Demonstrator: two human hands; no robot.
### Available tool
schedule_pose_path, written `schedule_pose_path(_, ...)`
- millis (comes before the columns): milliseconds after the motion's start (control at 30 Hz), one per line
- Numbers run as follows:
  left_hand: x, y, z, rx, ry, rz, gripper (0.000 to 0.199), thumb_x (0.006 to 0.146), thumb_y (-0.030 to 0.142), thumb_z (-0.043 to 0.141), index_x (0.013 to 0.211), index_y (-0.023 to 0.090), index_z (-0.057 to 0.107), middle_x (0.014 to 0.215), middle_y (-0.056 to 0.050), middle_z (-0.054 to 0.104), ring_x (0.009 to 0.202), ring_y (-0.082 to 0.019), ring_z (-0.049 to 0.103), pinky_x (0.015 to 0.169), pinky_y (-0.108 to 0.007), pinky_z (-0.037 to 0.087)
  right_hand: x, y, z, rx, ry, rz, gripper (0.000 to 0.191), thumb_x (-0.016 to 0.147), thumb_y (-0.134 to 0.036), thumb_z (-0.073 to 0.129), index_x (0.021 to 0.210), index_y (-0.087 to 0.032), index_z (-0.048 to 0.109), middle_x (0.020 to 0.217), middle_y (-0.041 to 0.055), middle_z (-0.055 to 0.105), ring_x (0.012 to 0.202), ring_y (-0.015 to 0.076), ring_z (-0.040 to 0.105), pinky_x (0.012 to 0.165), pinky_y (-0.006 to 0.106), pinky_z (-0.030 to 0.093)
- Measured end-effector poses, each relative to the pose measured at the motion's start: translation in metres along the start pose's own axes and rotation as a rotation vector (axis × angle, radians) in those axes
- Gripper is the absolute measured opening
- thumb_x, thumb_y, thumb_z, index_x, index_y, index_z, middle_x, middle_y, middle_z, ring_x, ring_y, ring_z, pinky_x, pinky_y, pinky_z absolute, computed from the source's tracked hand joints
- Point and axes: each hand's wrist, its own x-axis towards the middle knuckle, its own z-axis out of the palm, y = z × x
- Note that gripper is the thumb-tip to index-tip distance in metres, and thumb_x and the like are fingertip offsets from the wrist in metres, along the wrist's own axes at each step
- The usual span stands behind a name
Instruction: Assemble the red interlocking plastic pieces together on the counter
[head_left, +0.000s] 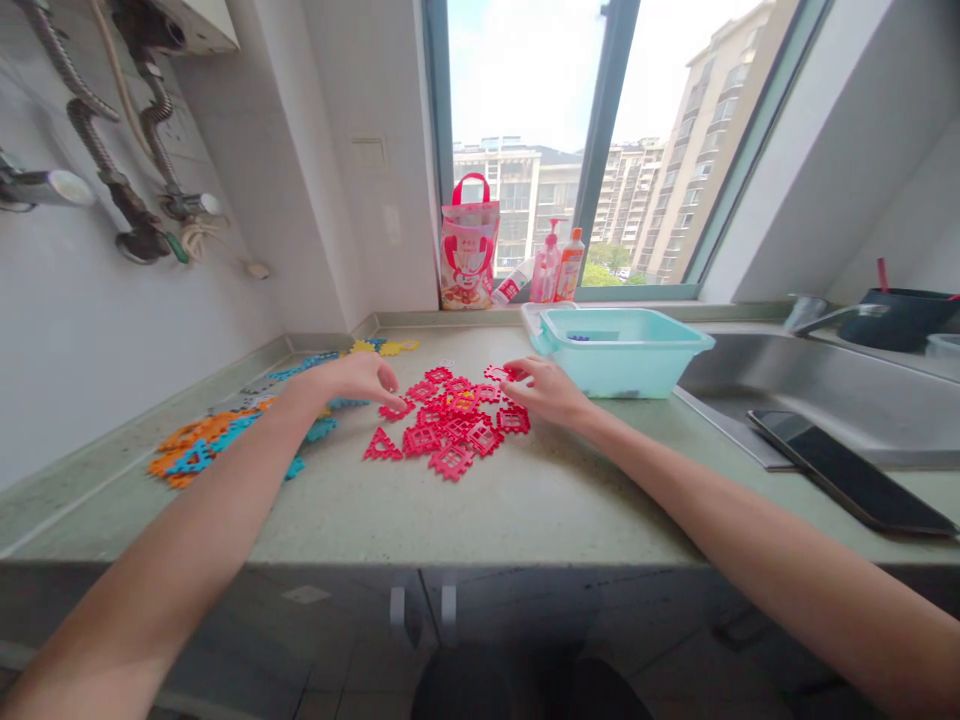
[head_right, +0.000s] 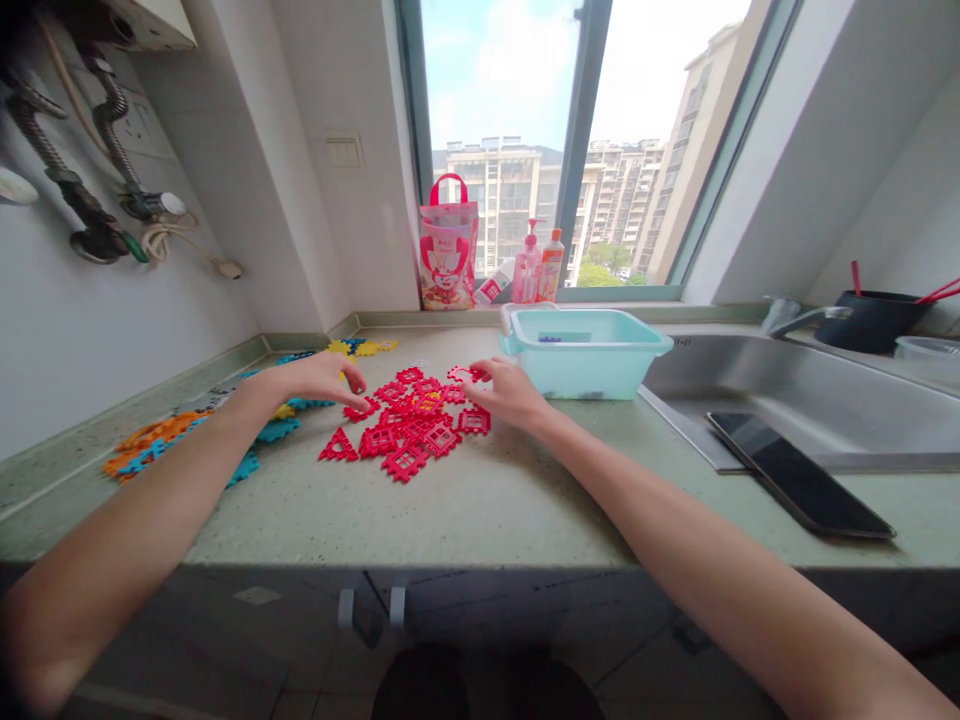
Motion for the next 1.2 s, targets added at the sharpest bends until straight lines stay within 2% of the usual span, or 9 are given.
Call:
schedule_pose_path(167,0.004,0.001,0.004,-0.035,-0.054,0.020,0.048,0.062,0.067,0.079,0.089,0.027,0.081,0.094,-0.004,0.080,0.084,-0.022,0.070,0.072,-0.027,0.050,-0.001,-0.001,0.000,-0.143,-0.055,0.098,0.033,0.094,-0.034,0.066,0.119,-0.013,0.073,0.117,0.0158,0.074,0.105,0.0267,0.070,0.098,0.038,0.053)
schedule_pose_path(333,0.004,0.002,0.004,-0.025,-0.013,0.016,0.043,0.068,0.057,0.074,0.098,0.027,0.079,0.095,-0.003,0.080,0.083,-0.021,0.070,0.068,-0.026,0.048,-0.005,-0.006,-0.013,-0.298,-0.112,0.095,0.049,0.091,-0.039,0.067,0.136,-0.020,0.067,0.123,0.0163,0.071,0.108,0.0317,0.070,0.098,0.040,0.052)
schedule_pose_path(400,0.003,0.004,0.003,0.019,0.023,-0.016,0.046,0.069,0.062,0.072,0.096,0.026,0.079,0.094,-0.004,0.079,0.081,-0.022,0.070,0.067,-0.027,0.048,-0.007,-0.010,-0.019,-0.357,-0.143,0.096,0.039,0.094,-0.041,0.064,0.127,-0.024,0.074,0.115,0.0152,0.074,0.101,0.0318,0.071,0.092,0.040,0.053)
schedule_pose_path(500,0.000,0.007,0.002,0.077,-0.019,-0.064,0.050,0.064,0.070,0.074,0.083,0.025,0.079,0.084,-0.005,0.078,0.075,-0.022,0.068,0.061,-0.027,0.044,-0.009,-0.017,-0.022,-0.431,-0.203,0.118,0.027,0.094,-0.042,0.063,0.103,-0.026,0.082,0.101,0.0124,0.077,0.091,0.0298,0.073,0.081,0.036,0.053)
schedule_pose_path(600,-0.002,0.011,0.002,0.083,-0.036,-0.065,0.042,0.062,0.061,0.076,0.083,0.024,0.079,0.081,-0.004,0.077,0.074,-0.022,0.068,0.058,-0.026,0.042,-0.010,-0.019,-0.020,-0.464,-0.232,0.140,0.024,0.092,-0.045,0.067,0.096,-0.027,0.082,0.094,0.0098,0.079,0.087,0.0281,0.073,0.073,0.033,0.052)
schedule_pose_path(767,-0.001,0.019,0.001,0.170,0.227,-0.075,0.040,0.071,0.057,0.069,0.097,0.028,0.080,0.086,-0.003,0.077,0.077,-0.023,0.068,0.064,-0.027,0.044,-0.007,-0.012,-0.017,-0.421,-0.201,0.143,0.025,0.090,-0.049,0.071,0.094,-0.026,0.082,0.088,0.0088,0.080,0.080,0.0254,0.073,0.071,0.030,0.051)
schedule_pose_path(867,0.004,0.028,0.008,0.166,0.346,-0.015,0.044,0.079,0.057,0.064,0.107,0.028,0.080,0.094,-0.004,0.076,0.084,-0.024,0.068,0.073,-0.029,0.049,-0.006,-0.009,-0.016,-0.397,-0.207,0.145,0.023,0.090,-0.046,0.071,0.092,-0.025,0.082,0.088,0.0095,0.080,0.080,0.0271,0.073,0.072,0.032,0.051)
schedule_pose_path(1067,0.016,0.033,0.031,0.039,0.252,0.126,0.056,0.078,0.045,0.068,0.128,0.021,0.073,0.113,-0.008,0.076,0.094,-0.023,0.071,0.084,-0.029,0.053,-0.006,-0.011,-0.013,-0.306,-0.221,0.087,0.025,0.093,-0.040,0.065,0.107,-0.025,0.080,0.092,0.0075,0.080,0.084,0.0251,0.073,0.072,0.030,0.050)
schedule_pose_path(1200,0.015,0.028,0.033,-0.062,0.223,0.155,0.050,0.080,0.048,0.069,0.124,0.023,0.074,0.117,-0.006,0.077,0.098,-0.022,0.072,0.087,-0.028,0.054,-0.004,-0.014,-0.019,-0.196,-0.199,-0.078,0.028,0.095,-0.034,0.061,0.115,-0.022,0.077,0.109,0.0083,0.080,0.099,0.0249,0.073,0.088,0.031,0.051)
